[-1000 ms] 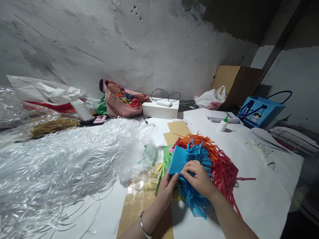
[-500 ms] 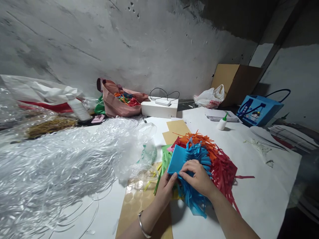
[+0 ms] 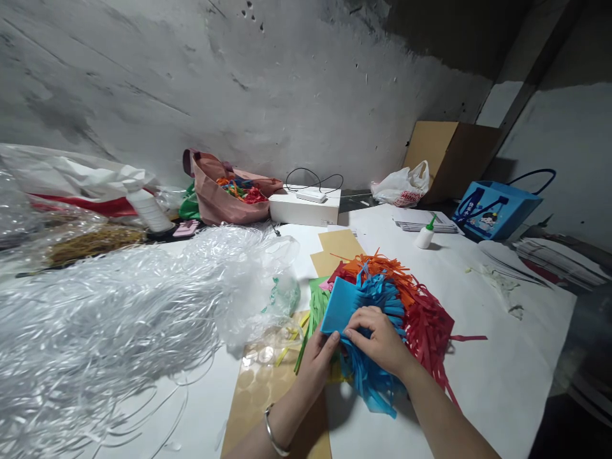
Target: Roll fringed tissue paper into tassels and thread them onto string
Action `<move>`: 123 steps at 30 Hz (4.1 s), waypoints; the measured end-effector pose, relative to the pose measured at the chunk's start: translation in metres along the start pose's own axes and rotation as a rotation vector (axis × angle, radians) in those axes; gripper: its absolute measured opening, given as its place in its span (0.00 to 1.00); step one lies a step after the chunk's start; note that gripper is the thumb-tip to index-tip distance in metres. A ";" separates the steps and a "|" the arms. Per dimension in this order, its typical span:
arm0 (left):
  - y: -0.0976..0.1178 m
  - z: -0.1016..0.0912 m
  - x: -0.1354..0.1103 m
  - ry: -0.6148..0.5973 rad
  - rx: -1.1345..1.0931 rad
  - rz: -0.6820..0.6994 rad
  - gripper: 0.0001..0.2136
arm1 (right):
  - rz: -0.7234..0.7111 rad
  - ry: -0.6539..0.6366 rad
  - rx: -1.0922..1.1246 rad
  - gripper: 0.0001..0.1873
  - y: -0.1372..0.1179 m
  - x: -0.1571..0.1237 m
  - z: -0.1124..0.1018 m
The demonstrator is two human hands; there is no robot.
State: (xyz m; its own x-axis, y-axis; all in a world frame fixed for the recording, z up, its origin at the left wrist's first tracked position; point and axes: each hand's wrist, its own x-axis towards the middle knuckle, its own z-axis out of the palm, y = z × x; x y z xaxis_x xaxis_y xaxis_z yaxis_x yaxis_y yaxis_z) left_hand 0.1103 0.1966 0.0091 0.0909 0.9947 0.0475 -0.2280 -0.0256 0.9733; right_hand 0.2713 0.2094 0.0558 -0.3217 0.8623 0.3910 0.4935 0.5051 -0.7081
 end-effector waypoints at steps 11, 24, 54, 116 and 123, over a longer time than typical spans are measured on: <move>0.001 0.001 0.000 0.006 -0.013 -0.016 0.19 | 0.024 0.003 0.025 0.09 0.001 -0.001 0.000; -0.007 0.000 0.001 -0.004 -0.001 -0.001 0.20 | 0.019 0.041 0.057 0.10 0.000 -0.001 0.001; -0.023 -0.006 0.004 -0.006 0.027 0.002 0.12 | -0.233 0.076 -0.188 0.11 0.005 -0.006 0.002; -0.014 -0.001 0.000 -0.011 -0.092 -0.011 0.12 | -0.170 -0.067 -0.116 0.07 0.000 -0.005 -0.013; -0.012 0.000 0.000 -0.024 -0.097 -0.008 0.13 | -0.162 -0.052 -0.139 0.08 0.001 -0.005 -0.010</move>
State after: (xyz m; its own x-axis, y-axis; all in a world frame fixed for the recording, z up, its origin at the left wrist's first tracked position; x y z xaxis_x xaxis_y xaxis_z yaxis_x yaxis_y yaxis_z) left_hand 0.1127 0.1972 -0.0027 0.1156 0.9922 0.0466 -0.3197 -0.0073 0.9475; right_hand 0.2814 0.2055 0.0594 -0.4457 0.7682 0.4596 0.5373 0.6402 -0.5490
